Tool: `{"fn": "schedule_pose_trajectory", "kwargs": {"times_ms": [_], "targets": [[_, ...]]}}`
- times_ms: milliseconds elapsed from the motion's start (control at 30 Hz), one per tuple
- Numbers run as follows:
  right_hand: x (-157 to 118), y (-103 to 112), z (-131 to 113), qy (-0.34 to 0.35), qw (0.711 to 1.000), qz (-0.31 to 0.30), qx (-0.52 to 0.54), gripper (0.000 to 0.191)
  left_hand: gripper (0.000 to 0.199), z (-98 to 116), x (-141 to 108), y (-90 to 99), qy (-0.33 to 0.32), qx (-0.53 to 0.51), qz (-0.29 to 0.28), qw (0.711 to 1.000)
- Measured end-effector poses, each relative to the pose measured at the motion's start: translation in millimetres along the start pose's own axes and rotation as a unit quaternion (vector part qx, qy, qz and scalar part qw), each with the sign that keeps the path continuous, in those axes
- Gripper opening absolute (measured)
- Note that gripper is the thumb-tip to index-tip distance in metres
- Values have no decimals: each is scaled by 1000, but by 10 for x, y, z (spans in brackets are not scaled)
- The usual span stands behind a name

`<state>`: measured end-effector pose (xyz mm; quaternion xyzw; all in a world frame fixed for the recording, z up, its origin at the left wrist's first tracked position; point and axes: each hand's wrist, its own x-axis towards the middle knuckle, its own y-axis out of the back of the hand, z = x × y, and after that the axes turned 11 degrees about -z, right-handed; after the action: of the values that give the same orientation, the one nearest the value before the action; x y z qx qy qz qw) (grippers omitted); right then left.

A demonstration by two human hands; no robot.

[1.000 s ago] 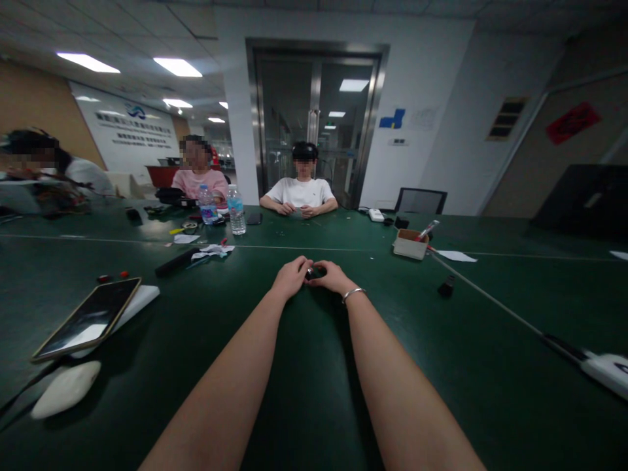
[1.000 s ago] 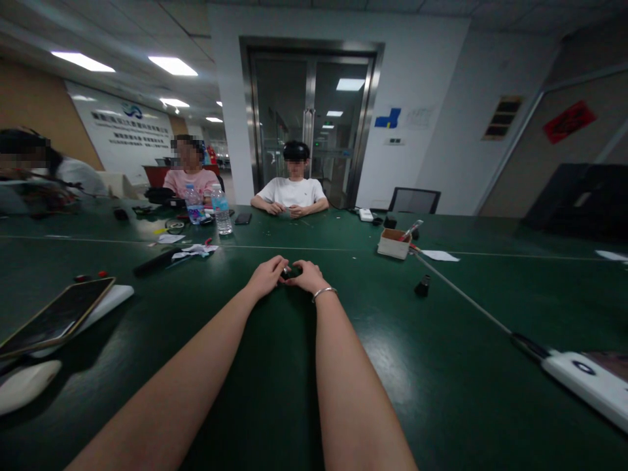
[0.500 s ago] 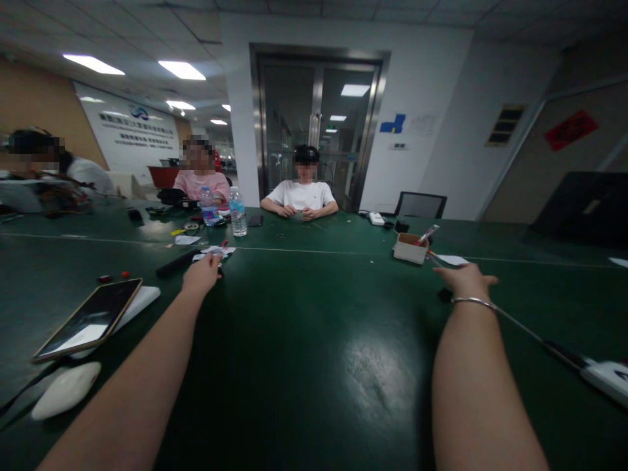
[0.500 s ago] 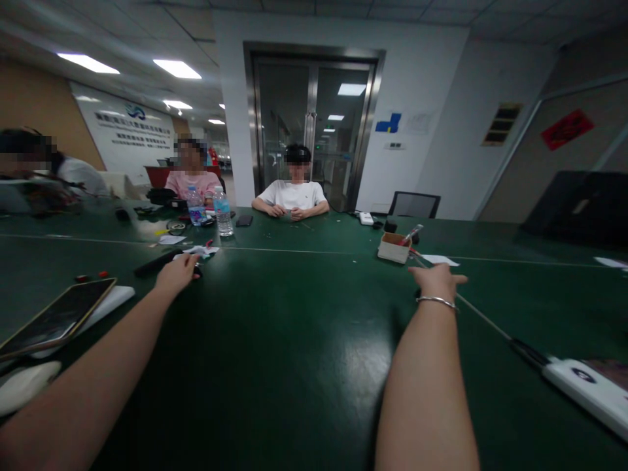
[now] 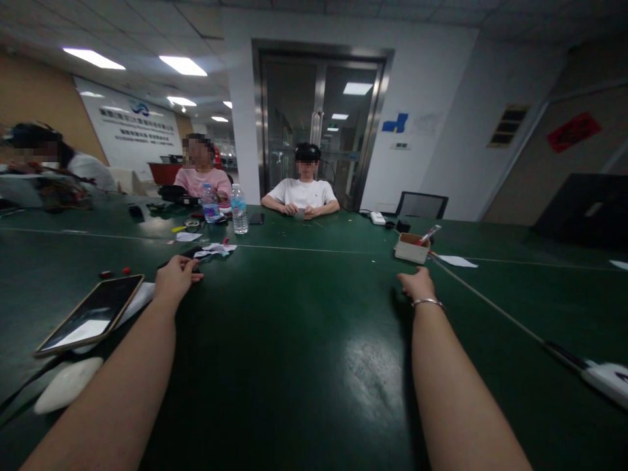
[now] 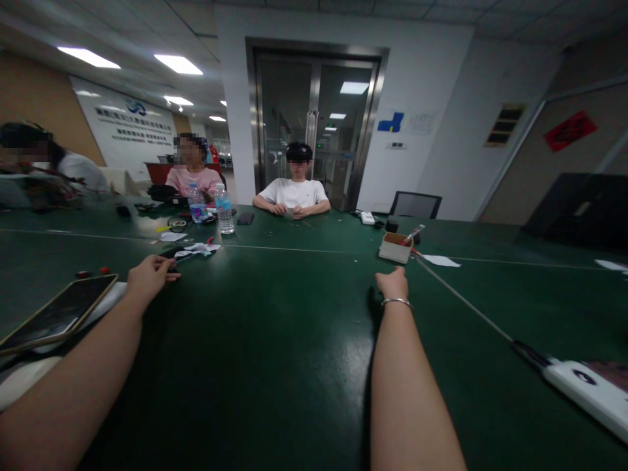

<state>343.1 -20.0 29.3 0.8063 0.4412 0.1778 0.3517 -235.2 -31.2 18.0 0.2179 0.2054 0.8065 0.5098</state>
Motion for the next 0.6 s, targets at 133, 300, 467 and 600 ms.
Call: {"fn": "schedule_pose_trajectory", "kwargs": {"times_ms": [133, 300, 467, 600], "targets": [[-112, -331, -320, 69, 987, -129, 63, 67, 27, 7, -12, 23, 3, 19, 0, 1000], [-390, -743, -686, 168, 933, -268, 169, 53, 27, 6, 5, 64, -4, 97, 1, 995], [-608, -1069, -891, 224, 897, -333, 184, 51, 33, 21, -34, 90, -10, 196, 18, 980], [-646, -1159, -905, 260, 904, -304, 149, 41, 35, 79, -101, 82, 21, 185, 21, 982]]}}
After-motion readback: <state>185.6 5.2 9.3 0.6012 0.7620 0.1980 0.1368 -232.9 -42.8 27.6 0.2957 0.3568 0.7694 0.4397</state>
